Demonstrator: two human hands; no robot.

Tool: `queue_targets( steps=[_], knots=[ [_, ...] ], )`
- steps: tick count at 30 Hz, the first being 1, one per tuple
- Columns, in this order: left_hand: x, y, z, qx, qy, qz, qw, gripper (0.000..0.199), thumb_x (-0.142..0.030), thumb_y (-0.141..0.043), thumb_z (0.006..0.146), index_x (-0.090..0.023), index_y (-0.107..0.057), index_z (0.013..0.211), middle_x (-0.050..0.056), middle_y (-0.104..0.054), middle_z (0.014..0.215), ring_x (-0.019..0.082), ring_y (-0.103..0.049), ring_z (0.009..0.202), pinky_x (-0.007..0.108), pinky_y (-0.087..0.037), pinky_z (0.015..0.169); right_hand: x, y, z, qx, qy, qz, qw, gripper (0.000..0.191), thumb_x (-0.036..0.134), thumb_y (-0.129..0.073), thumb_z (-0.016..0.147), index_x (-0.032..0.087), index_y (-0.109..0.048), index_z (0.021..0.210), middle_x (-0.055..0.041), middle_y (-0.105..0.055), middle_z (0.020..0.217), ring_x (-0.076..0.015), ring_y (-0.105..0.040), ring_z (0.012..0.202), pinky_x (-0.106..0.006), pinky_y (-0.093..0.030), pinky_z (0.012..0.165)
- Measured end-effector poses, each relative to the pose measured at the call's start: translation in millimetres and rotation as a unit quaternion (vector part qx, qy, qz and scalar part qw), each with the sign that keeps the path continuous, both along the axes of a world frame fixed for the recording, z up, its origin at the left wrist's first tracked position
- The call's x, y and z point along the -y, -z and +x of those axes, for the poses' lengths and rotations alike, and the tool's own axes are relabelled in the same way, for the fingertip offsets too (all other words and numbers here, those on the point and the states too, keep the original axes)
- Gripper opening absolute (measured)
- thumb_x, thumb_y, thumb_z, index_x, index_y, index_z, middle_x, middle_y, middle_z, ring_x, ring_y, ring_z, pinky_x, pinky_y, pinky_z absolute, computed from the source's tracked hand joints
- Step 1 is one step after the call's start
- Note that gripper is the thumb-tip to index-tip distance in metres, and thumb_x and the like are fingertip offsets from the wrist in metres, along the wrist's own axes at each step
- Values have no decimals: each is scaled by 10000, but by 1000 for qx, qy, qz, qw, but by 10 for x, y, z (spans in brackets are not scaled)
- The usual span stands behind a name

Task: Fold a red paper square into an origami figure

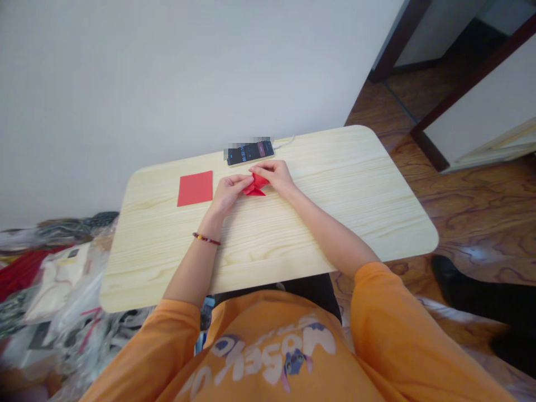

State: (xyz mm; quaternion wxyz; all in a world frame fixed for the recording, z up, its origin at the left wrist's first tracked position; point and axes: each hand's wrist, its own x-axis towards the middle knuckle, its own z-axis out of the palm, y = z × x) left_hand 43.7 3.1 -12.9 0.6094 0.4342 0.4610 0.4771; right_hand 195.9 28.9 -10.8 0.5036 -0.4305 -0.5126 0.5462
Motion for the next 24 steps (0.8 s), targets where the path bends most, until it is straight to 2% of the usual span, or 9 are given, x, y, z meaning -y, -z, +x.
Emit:
queue_targets(
  steps=[3, 8, 14, 20, 24],
  knots=[
    [7, -18, 4, -2, 3, -8, 1000, 399, -462, -866, 481, -154, -738, 700, 26, -710, 655, 92, -596, 575, 236, -473, 642, 2, -3, 4, 5, -1, 6, 1000, 349, 479, -788, 590, 151, -726, 693, -34, -708, 678, -136, -610, 628, -250, -493, 597],
    [16, -45, -24, 5, 15, -33, 999, 410, -445, -876, 467, -140, -737, 703, 36, -711, 669, 105, -602, 597, 260, -485, 676, 8, -11, 9, 20, -11, 6, 1000, 382, 524, -770, 602, 155, -741, 695, -46, -715, 683, -140, -608, 624, -249, -478, 578],
    [0, -35, -54, 5, 22, -57, 998, 424, -422, -888, 435, -136, -739, 709, 48, -710, 683, 127, -615, 619, 272, -483, 667, 23, -34, 7, 15, -24, -1, 1000, 366, 507, -767, 611, 153, -740, 698, -40, -697, 658, -120, -575, 585, -237, -438, 535],
    [-7, -9, -29, 26, -19, -41, 999, 405, -396, -888, 455, -135, -733, 723, 38, -704, 681, 123, -618, 635, 275, -483, 704, 28, -19, -17, -11, -34, -38, 999, 420, 505, -769, 600, 134, -713, 788, 10, -599, 542, -63, -417, 440, -215, -291, 410],
    [-19, -4, -23, 43, -58, -30, 997, 356, -382, -881, 473, -149, -730, 695, 27, -701, 674, 116, -606, 634, 261, -474, 691, 22, -1, -26, -37, -68, -64, 995, 443, 424, -832, 520, 145, -670, 823, 11, -639, 641, -58, -461, 477, -195, -293, 409]
  ],
)
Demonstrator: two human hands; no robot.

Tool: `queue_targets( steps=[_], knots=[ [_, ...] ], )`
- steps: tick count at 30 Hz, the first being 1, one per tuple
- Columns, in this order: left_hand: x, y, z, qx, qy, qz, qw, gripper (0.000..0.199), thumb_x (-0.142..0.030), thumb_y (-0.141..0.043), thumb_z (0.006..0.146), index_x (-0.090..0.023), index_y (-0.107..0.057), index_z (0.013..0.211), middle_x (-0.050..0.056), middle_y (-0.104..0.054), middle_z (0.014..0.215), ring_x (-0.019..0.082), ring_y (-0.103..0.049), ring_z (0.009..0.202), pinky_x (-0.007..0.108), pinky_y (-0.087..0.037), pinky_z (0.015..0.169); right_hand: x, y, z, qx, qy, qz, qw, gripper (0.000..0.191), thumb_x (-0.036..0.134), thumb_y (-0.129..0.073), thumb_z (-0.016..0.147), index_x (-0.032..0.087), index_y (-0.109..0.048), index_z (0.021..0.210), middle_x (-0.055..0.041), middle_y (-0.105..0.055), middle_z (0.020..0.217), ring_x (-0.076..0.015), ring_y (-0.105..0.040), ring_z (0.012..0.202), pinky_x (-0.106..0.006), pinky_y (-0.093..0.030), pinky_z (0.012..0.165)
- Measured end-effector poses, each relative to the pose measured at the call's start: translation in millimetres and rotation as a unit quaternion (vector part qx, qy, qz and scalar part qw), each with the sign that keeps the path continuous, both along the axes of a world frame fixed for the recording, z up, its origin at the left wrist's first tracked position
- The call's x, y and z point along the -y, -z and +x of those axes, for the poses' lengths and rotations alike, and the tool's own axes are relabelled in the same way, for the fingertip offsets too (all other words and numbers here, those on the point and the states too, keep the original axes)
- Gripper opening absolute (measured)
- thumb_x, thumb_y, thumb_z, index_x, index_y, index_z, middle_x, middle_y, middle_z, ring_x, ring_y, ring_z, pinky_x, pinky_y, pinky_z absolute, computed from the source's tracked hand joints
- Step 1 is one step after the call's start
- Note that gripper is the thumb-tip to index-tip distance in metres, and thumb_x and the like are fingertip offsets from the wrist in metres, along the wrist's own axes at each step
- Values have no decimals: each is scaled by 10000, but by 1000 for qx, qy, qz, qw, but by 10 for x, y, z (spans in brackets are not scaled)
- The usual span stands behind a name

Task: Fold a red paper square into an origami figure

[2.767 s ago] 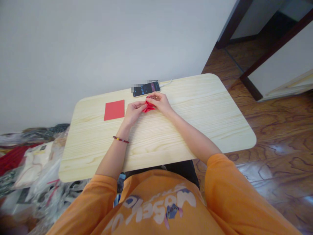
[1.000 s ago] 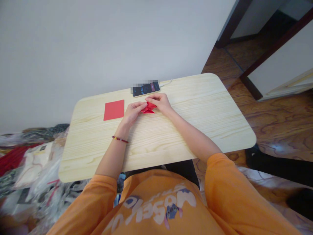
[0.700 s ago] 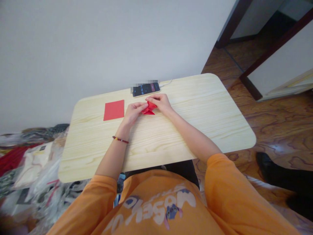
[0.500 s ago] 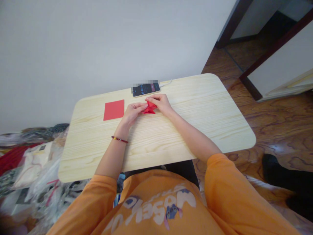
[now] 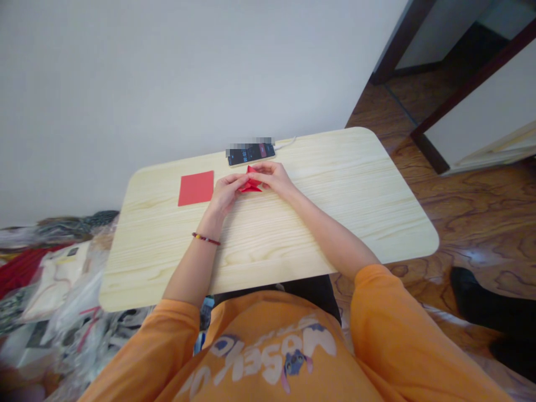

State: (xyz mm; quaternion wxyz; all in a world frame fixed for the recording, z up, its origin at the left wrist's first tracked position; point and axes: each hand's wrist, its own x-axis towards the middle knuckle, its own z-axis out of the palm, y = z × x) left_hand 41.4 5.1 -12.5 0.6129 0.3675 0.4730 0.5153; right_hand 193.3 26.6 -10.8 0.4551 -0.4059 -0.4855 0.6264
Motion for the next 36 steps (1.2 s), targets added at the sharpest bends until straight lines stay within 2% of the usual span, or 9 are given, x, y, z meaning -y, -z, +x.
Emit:
queue_targets(
  steps=[5, 13, 23, 28, 31, 36],
  knots=[
    [-20, 25, -8, 6, -18, 6, 1000, 363, -391, -891, 432, -159, -736, 663, 23, -693, 659, 98, -587, 619, 240, -457, 673, -5, 15, 8, 3, -31, 9, 999, 421, 338, -850, 487, 149, -633, 794, 15, -647, 679, -63, -490, 495, -188, -314, 397],
    [-21, 31, -10, 2, -5, 14, 1000, 372, -392, -896, 422, -167, -745, 677, 24, -709, 680, 100, -598, 628, 240, -464, 675, 17, -40, 19, 42, -37, -2, 998, 295, 293, -810, 518, 136, -610, 668, 34, -580, 535, -44, -409, 415, -201, -265, 399],
    [2, -52, -45, -5, 56, -9, 998, 364, -369, -888, 468, -142, -746, 715, 49, -720, 697, 119, -627, 633, 255, -483, 698, 32, -84, 37, 103, -63, -1, 993, 239, 283, -770, 528, 110, -640, 629, 45, -512, 449, -42, -348, 408, -226, -201, 425],
    [12, -46, -50, -17, 70, -6, 997, 384, -441, -870, 491, -150, -745, 709, 39, -713, 691, 106, -596, 602, 238, -465, 638, 53, -103, 42, 130, -78, -16, 988, 249, 298, -791, 514, 111, -673, 629, 10, -596, 528, -69, -449, 483, -221, -288, 466],
    [4, -8, -62, -30, 58, 1, 998, 333, -418, -858, 528, -152, -739, 687, 31, -697, 666, 87, -557, 571, 226, -430, 592, 63, -118, 43, 135, -83, -18, 987, 230, 287, -789, 515, 118, -693, 640, -7, -645, 583, -93, -515, 537, -223, -350, 503],
    [-15, 45, -78, -23, 49, 2, 999, 297, -376, -846, 566, -142, -744, 717, 32, -696, 676, 81, -551, 572, 227, -426, 596, 65, -127, 45, 143, -83, -20, 986, 235, 282, -797, 516, 118, -706, 657, -15, -661, 601, -99, -532, 548, -222, -373, 511]
  ],
)
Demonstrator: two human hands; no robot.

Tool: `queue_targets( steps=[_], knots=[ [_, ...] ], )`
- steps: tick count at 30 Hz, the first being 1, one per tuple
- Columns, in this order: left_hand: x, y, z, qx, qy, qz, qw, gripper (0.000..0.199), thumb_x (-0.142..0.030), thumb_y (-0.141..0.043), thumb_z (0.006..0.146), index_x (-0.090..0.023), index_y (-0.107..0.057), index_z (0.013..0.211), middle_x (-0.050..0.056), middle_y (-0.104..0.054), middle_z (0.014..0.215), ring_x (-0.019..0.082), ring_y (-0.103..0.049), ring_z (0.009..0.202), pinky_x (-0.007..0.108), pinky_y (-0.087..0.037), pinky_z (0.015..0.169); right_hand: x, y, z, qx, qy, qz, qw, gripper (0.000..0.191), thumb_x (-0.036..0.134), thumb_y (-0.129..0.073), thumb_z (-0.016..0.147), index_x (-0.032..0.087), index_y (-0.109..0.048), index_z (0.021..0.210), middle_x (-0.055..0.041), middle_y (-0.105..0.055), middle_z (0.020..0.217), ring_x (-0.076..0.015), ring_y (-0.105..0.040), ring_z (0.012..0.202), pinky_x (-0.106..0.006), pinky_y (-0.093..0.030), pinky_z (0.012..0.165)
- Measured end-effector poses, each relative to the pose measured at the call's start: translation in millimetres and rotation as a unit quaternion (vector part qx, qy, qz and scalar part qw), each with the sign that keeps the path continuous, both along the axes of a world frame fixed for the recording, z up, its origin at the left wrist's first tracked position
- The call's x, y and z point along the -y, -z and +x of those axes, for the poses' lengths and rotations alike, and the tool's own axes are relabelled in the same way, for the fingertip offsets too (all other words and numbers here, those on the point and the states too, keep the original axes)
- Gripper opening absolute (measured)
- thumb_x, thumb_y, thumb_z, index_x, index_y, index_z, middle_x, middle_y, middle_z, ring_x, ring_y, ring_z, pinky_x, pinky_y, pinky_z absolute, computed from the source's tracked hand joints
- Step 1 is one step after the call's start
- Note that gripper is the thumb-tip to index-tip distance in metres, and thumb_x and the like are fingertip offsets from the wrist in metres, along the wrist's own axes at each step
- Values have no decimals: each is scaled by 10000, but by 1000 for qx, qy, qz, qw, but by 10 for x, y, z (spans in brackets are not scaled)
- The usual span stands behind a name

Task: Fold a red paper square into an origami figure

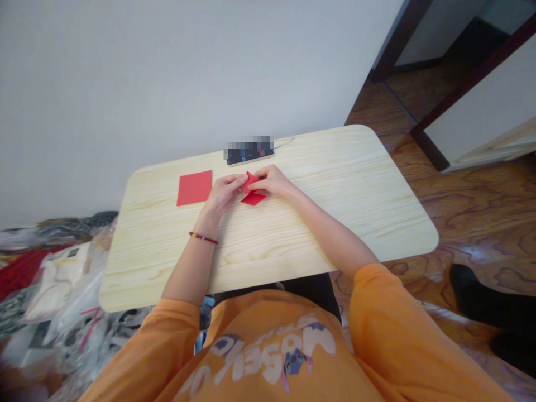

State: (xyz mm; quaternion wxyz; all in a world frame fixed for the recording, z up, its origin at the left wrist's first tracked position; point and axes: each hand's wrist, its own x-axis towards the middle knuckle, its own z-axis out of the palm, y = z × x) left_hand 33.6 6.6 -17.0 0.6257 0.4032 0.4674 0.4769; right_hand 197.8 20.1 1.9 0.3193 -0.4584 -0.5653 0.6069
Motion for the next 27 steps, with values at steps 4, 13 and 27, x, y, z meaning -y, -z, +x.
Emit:
queue_targets(
  steps=[4, 13, 27],
  knots=[
    [-11, 21, 13, 8, -16, -7, 1000, 315, -363, -862, 531, -140, -744, 719, 38, -706, 692, 92, -580, 595, 236, -450, 626, -8, 26, 2, -3, -5, 10, 1000, 285, 339, -811, 520, 122, -713, 677, -18, -670, 625, -104, -541, 562, -221, -373, 502],
    [-4, 16, 39, 1, -21, 0, 1000, 342, -372, -870, 502, -145, -751, 727, 46, -714, 691, 89, -584, 580, 228, -453, 611, 15, 12, -2, -4, 1, 11, 1000, 253, 332, -802, 546, 126, -734, 676, -36, -691, 641, -118, -566, 574, -230, -409, 524],
    [0, 25, 30, -5, -14, 5, 1000, 318, -375, -859, 527, -142, -744, 710, 57, -721, 726, 111, -619, 646, 245, -471, 679, 23, -49, 6, 22, -18, 22, 999, 191, 282, -777, 559, 116, -728, 640, -28, -674, 595, -114, -562, 562, -234, -428, 537]
  ],
)
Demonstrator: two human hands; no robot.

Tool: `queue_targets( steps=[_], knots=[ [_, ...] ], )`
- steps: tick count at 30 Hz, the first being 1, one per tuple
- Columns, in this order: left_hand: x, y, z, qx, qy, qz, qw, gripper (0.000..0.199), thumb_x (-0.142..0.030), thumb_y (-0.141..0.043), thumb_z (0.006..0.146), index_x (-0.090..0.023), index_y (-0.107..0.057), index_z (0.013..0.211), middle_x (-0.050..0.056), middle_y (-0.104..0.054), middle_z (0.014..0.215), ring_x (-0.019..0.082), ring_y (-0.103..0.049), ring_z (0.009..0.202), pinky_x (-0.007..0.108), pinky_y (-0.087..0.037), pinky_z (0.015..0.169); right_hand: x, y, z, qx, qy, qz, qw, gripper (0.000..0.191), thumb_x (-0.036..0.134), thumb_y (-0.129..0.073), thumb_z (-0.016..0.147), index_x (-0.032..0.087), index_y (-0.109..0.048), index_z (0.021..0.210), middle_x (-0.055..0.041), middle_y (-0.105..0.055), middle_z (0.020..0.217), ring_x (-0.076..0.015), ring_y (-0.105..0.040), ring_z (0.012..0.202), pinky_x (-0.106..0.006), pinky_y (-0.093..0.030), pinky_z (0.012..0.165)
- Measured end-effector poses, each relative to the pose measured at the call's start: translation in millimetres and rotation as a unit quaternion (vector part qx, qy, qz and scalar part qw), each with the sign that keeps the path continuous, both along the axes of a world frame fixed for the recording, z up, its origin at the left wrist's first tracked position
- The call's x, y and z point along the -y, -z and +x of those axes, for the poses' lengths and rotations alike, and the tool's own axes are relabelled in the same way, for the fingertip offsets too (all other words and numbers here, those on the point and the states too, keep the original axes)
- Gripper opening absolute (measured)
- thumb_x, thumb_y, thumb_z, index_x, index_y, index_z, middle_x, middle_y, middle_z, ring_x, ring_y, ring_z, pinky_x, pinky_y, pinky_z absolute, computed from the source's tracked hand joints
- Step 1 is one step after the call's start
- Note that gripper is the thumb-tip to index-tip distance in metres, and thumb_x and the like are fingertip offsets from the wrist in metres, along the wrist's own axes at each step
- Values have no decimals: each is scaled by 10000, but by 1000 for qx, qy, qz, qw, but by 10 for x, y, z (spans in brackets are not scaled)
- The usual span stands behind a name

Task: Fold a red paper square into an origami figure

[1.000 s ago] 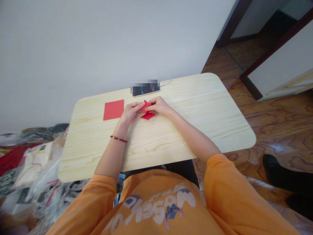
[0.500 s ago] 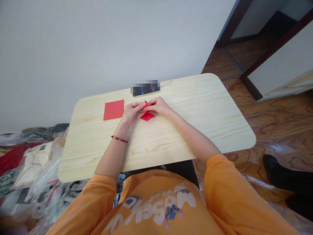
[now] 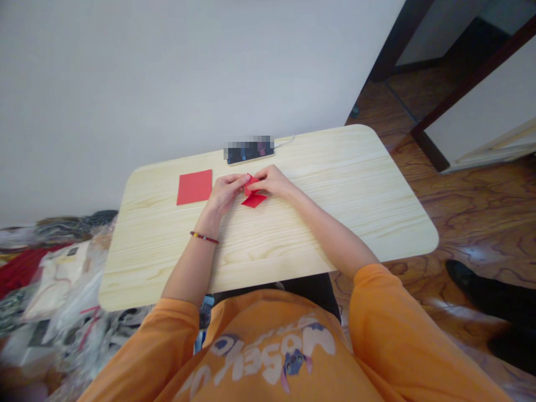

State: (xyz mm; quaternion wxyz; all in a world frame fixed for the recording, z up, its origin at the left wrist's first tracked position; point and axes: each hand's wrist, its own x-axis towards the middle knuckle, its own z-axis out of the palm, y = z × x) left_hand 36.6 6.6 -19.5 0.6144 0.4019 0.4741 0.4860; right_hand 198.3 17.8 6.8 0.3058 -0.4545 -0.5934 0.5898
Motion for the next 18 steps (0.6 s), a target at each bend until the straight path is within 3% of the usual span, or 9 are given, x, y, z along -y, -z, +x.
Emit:
queue_targets(
  steps=[10, 18],
  knots=[
    [23, -64, 24, 20, -28, -21, 999, 288, -294, -873, 485, -147, -742, 695, 49, -719, 734, 130, -636, 696, 266, -485, 729, -5, 10, 7, 1, -13, 3, 1000, 168, 280, -774, 565, 129, -720, 618, -28, -674, 592, -109, -544, 550, -230, -404, 513],
    [-2, -23, 24, 11, -39, 2, 999, 230, -288, -847, 519, -156, -730, 667, 28, -704, 688, 107, -608, 640, 236, -467, 651, -26, 53, 11, -3, -20, 10, 1000, 160, 274, -762, 579, 131, -730, 643, -28, -677, 607, -113, -540, 558, -230, -398, 507]
  ],
)
